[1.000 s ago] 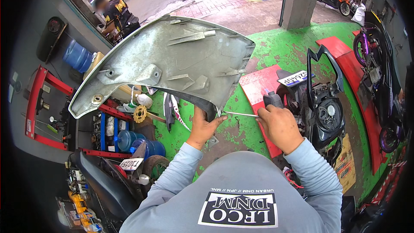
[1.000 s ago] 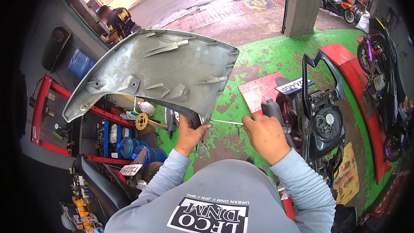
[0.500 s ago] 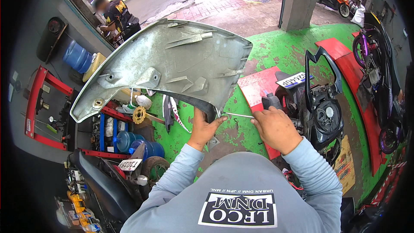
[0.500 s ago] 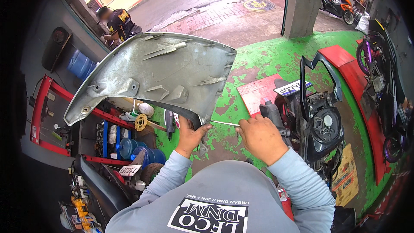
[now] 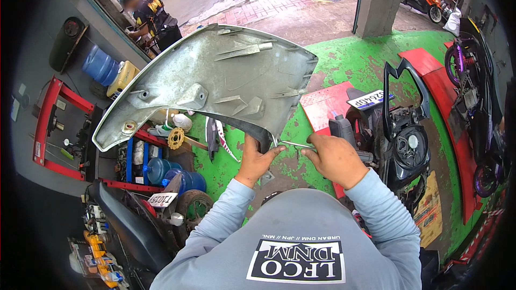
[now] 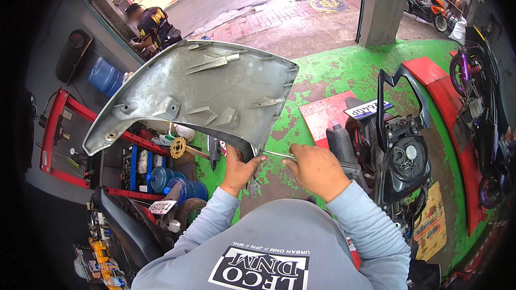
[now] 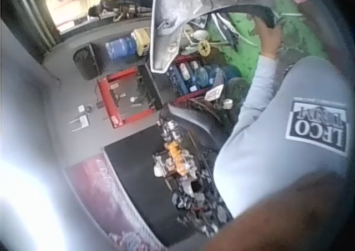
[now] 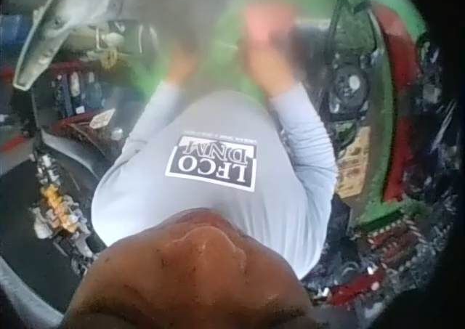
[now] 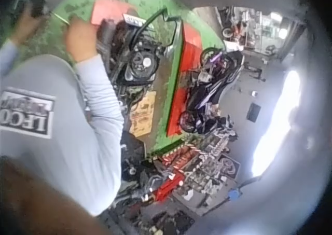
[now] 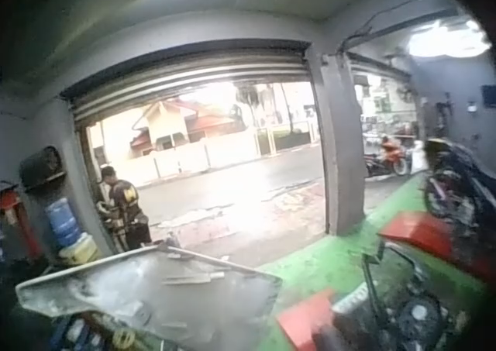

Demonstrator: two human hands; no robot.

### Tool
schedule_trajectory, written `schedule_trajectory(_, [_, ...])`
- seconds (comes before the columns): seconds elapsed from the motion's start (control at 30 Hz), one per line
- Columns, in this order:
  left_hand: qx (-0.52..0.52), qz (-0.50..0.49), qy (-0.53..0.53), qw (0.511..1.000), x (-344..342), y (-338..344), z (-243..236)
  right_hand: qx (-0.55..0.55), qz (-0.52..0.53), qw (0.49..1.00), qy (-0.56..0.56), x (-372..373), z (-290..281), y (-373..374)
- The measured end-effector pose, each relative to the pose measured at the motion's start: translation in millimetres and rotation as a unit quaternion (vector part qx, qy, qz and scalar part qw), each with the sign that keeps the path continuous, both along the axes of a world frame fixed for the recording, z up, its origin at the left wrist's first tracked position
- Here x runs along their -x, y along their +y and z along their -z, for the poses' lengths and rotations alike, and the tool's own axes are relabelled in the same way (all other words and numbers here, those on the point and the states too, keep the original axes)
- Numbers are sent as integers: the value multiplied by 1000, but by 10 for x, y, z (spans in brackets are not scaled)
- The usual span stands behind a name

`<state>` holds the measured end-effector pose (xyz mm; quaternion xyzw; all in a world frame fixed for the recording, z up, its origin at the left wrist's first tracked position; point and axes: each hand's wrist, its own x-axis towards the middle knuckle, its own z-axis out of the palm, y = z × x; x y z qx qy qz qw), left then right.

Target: Removing screws and plastic fairing panels from a motorcycle.

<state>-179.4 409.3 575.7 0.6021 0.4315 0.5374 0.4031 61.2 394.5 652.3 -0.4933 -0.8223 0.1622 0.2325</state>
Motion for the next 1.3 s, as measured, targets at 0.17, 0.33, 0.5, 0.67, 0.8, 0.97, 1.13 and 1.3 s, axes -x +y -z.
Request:
schedule_trajectory(0.17, [-9,-18,35,999,-7,-13,7,-3,-38,999,-31,-1,14,101])
schedule_trajectory(0.33, [-19,-10,5,1000,-50,-31,-60,2,-39,999,-24,83,44,128])
schedule_trajectory(0.5, [-3,-5,0,1000,-65,-16,-104,-36,-101,992,61,202,118,210])
schedule_trajectory(0.67, [32,-10,5,999,-123,7,-20,-50,-54,997,-9,229,294,288])
schedule_trajectory(0.8, [23,17,10,1000,-184,53,6,-48,-51,997,40,136,394,276])
schedule_trajectory(0.97, [-5,22,82,996,-244,108,9,-29,-34,998,50,4,478,182])
schedule_trajectory(1.13, [2,-5,65,998,-191,213,91,-30,195,974,108,-753,692,-117])
schedule_trajectory(1.3, [17,-18,92,995,-46,211,159,-2,496,862,106,-2018,916,-654])
